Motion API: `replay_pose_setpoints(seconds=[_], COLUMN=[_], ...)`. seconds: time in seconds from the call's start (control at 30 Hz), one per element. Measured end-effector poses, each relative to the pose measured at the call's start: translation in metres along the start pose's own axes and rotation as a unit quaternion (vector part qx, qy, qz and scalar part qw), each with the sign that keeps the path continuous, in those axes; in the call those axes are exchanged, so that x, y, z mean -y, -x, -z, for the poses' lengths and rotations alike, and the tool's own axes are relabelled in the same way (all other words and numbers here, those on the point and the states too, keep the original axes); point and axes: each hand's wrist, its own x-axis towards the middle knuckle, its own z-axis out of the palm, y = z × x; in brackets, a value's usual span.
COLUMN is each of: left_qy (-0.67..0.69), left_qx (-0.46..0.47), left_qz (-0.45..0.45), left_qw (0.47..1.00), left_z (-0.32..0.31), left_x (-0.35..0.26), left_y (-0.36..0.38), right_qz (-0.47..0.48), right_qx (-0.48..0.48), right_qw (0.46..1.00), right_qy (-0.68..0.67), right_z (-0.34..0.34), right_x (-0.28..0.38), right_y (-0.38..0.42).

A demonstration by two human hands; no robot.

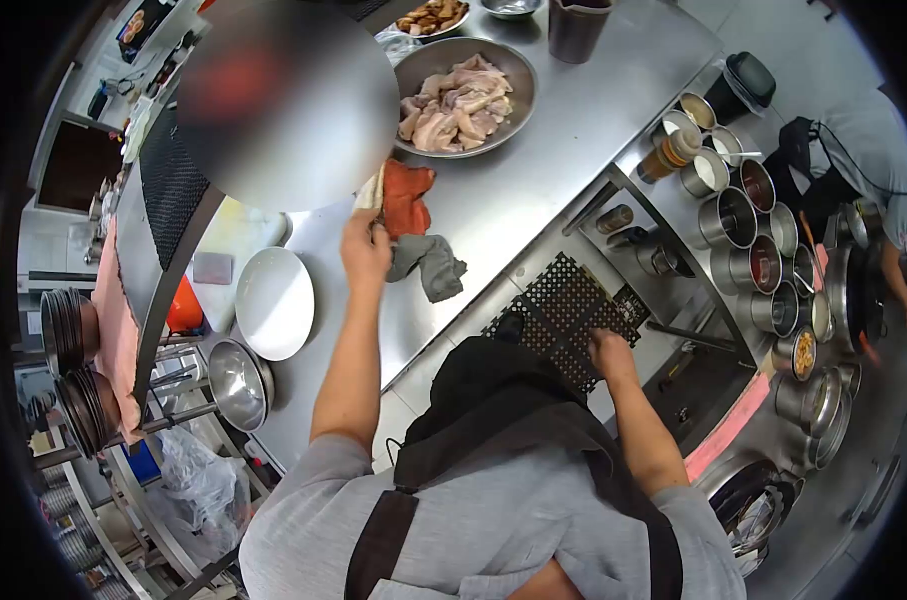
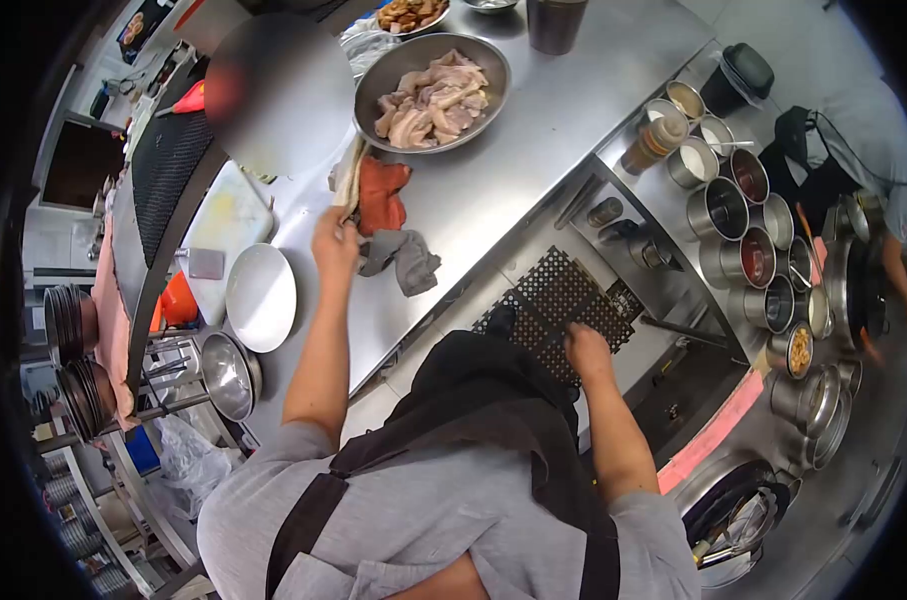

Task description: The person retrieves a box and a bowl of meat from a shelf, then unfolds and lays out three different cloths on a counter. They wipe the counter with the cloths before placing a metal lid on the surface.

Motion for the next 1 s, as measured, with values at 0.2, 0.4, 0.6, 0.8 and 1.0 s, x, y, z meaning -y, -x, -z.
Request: replay_pose_setpoints(seconds=[0.2, 0.4, 0.6, 0.8, 1.0], left_qy=[-0.158, -0.101, -0.147, -0.138, -0.027], left_qx=[0.135, 0.108, 0.162, 0.125, 0.126], left_qz=[0.124, 0.244, 0.226, 0.13, 0.072], left_qw=[0.97, 0.958, 0.949, 0.974, 0.989], left_z=[-0.003, 0.035, 0.047, 0.029, 0.01], left_x=[0.085, 0.133, 0.129, 0.11, 0.068], left_y=[-0.017, -0.032, -0.042, -0.058, -0.08], right_qz=[0.116, 0.089, -0.052, -0.105, -0.067], right_qx=[0.05, 0.134, 0.176, 0.24, 0.238], right_qw=[0.992, 0.987, 0.981, 0.961, 0.967], right_qy=[0.006, 0.022, 0.057, 0.086, 0.054], right_z=[-0.001, -0.022, -0.032, -0.042, -0.044], right_x=[0.075, 0.063, 0.007, 0.0, 0.036], right_y=[-0.039, 0.02, 0.083, 0.091, 0.082])
